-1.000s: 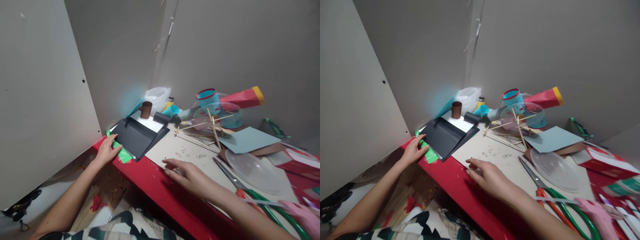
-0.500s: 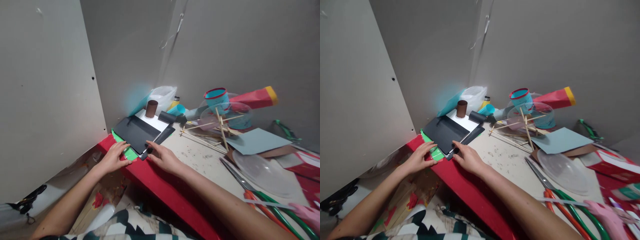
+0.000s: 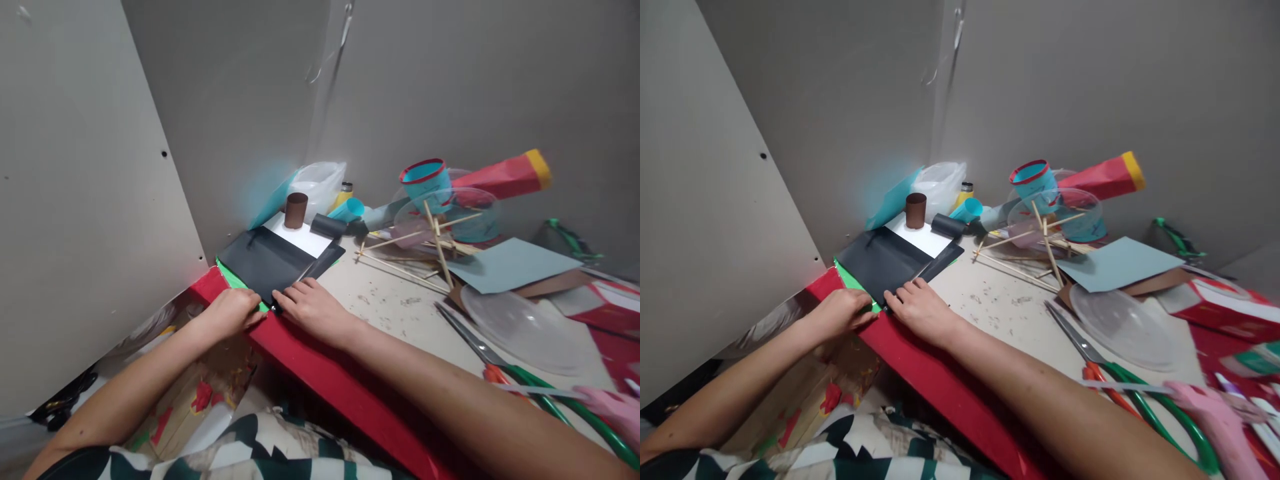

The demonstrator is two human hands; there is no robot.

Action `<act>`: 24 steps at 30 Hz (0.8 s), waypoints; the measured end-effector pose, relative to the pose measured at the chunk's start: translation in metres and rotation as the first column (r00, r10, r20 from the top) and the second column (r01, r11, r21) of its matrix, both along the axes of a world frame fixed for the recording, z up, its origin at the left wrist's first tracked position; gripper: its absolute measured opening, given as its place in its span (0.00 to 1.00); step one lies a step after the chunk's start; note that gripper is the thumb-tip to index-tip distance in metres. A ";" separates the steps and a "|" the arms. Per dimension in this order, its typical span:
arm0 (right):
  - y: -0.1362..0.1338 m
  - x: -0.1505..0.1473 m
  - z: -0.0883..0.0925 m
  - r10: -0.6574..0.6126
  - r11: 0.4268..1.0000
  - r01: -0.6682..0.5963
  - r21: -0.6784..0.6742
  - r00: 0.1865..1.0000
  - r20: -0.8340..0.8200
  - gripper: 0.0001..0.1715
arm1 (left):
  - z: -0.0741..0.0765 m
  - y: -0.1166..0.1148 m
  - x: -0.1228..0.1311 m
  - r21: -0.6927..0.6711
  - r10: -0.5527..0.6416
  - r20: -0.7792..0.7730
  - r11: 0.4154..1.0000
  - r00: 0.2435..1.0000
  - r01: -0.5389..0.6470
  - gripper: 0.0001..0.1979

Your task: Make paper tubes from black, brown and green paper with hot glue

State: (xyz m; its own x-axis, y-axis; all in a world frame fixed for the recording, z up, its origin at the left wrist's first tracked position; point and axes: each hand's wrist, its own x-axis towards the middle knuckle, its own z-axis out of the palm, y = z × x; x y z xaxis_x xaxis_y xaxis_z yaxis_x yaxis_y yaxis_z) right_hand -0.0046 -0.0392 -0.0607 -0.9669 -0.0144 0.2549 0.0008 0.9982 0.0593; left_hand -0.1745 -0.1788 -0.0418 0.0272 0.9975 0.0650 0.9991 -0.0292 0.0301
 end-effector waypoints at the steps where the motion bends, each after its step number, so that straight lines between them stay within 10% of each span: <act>1: 0.002 -0.002 0.001 0.030 0.999 -0.030 0.025 1.000 0.008 0.19 | 0.001 0.001 -0.001 -0.006 0.003 -0.004 1.000 1.000 -0.003 0.11; 8: 0.018 -0.010 -0.001 0.063 0.997 -0.060 0.052 0.996 -0.062 0.14 | -0.004 0.008 -0.001 0.060 0.057 -0.010 0.997 0.998 -0.056 0.13; 19: 0.040 -0.007 0.001 -0.263 0.962 0.201 -0.184 0.857 -0.443 0.17 | 0.015 0.068 -0.034 0.158 0.022 0.085 0.987 0.996 -0.036 0.13; 24: 0.027 0.011 -0.016 -0.164 0.985 0.132 -0.109 0.910 -0.380 0.13 | 0.022 0.072 -0.036 0.183 0.039 0.126 0.981 0.991 -0.062 0.14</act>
